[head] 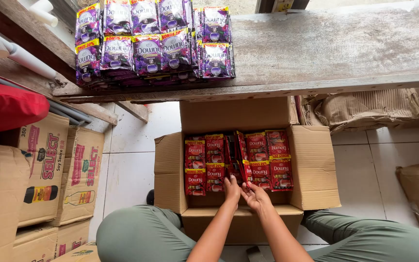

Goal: Organizing small individual packets of fabric softener from a cardboard box onto a display shelf.

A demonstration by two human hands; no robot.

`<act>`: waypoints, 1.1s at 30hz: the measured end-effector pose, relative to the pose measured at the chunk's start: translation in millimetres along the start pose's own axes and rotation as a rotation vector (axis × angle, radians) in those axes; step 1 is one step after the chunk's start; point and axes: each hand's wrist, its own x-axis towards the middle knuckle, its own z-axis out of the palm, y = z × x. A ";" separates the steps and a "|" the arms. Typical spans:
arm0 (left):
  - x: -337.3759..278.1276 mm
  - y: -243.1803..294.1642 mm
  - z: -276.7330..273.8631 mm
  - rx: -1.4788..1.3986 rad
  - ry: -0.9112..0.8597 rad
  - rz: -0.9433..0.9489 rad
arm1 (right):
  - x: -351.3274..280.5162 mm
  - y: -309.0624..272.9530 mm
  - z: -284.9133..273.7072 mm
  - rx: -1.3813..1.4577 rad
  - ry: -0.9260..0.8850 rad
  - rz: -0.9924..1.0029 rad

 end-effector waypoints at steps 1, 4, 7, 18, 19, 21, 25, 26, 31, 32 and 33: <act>-1.0 2.5 0.8 0.002 -0.002 0.002 | -1.2 -1.1 0.7 0.002 -0.001 -0.002; 1.5 -0.4 4.7 0.022 0.038 -0.018 | -6.0 -5.3 0.1 -0.002 -0.014 0.003; 15.5 -17.5 9.4 0.109 0.054 0.028 | -11.1 -10.9 -0.8 0.008 -0.030 -0.004; -60.5 35.2 2.8 0.512 0.162 0.080 | 5.8 -8.7 -20.5 -0.100 -0.060 0.063; -50.1 28.2 3.8 0.511 0.163 0.080 | 1.7 -9.5 -19.5 -0.101 -0.061 0.063; -29.2 14.7 6.0 0.467 0.161 0.060 | -6.7 -11.3 -17.4 -0.155 -0.046 0.047; 35.0 -40.8 7.2 0.096 0.072 0.022 | -26.6 -12.3 -7.9 -0.115 -0.004 0.072; 37.0 -37.7 3.5 0.005 -0.039 -0.031 | -26.1 -12.8 -9.1 -0.100 -0.023 0.077; -6.7 4.4 -4.4 0.036 -0.119 0.155 | -42.0 -15.9 -1.3 -0.109 -0.043 0.084; -24.5 21.8 -8.9 0.081 -0.087 0.149 | -43.5 -16.7 -0.7 -0.097 -0.047 0.091; -42.6 39.3 -12.1 0.126 -0.057 0.144 | -45.4 -18.7 -0.6 -0.085 -0.050 0.096</act>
